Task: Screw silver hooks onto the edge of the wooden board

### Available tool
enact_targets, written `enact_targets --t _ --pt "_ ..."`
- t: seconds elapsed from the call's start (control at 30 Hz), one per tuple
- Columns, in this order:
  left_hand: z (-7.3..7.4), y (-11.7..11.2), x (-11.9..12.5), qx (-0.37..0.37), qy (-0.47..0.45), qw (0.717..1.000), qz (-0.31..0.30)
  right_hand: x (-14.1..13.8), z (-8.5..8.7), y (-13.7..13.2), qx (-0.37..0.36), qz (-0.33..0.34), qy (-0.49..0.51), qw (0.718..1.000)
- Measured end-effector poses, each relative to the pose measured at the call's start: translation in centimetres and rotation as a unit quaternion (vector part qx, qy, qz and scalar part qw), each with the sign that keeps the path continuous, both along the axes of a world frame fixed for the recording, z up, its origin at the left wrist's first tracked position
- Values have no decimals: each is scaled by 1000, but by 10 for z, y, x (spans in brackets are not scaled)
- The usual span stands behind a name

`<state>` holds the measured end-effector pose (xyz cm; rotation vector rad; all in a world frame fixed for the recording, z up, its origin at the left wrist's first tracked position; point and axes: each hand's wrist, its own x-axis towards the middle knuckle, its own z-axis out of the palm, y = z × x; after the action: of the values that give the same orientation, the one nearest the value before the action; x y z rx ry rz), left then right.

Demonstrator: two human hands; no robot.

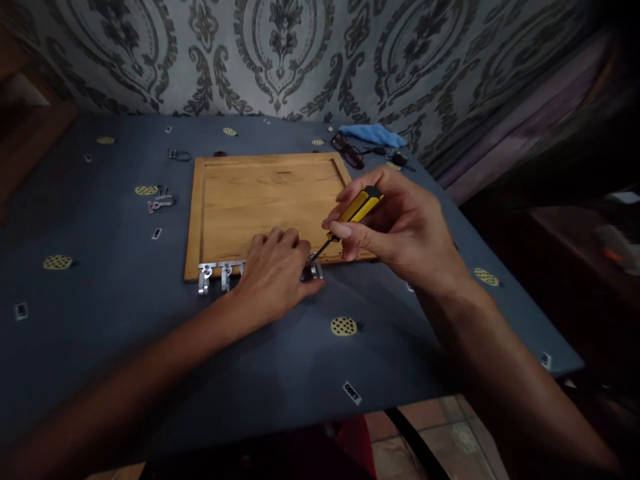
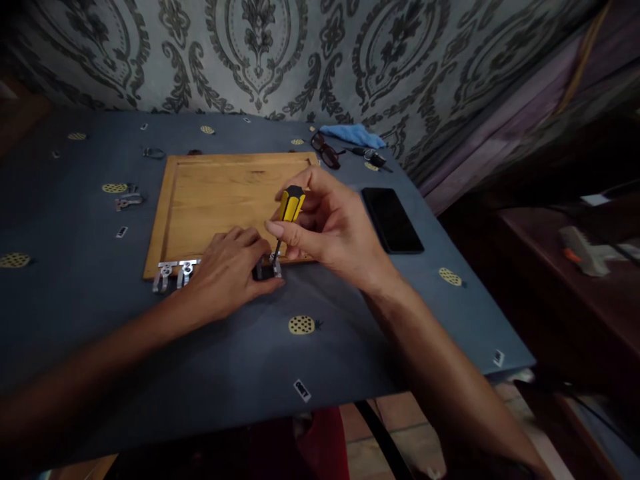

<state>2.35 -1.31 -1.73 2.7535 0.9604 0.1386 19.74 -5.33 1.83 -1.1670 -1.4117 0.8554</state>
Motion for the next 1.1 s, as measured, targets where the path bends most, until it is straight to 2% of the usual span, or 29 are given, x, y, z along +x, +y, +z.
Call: enact_targets --t 0.1,0.17,0.4,0.67,0.9,1.1 --pt "-1 0 0 3 -2 1000 -3 2 9 1 -25 56 -10 998" --pt "-1 1 0 0 -2 1000 -3 2 11 0 -19 59 -24 998" --pt "-1 1 -1 -11 -4 1000 -2 -5 -7 -2 61 -42 0 997" --pt "-1 0 0 -7 5 1000 -4 -4 -12 -14 76 -26 -19 997" --pt "0 1 1 -10 15 1000 -4 -14 -21 -10 128 -85 33 988" --pt "0 0 0 -13 14 1000 -7 -8 -25 -11 197 -153 45 967"
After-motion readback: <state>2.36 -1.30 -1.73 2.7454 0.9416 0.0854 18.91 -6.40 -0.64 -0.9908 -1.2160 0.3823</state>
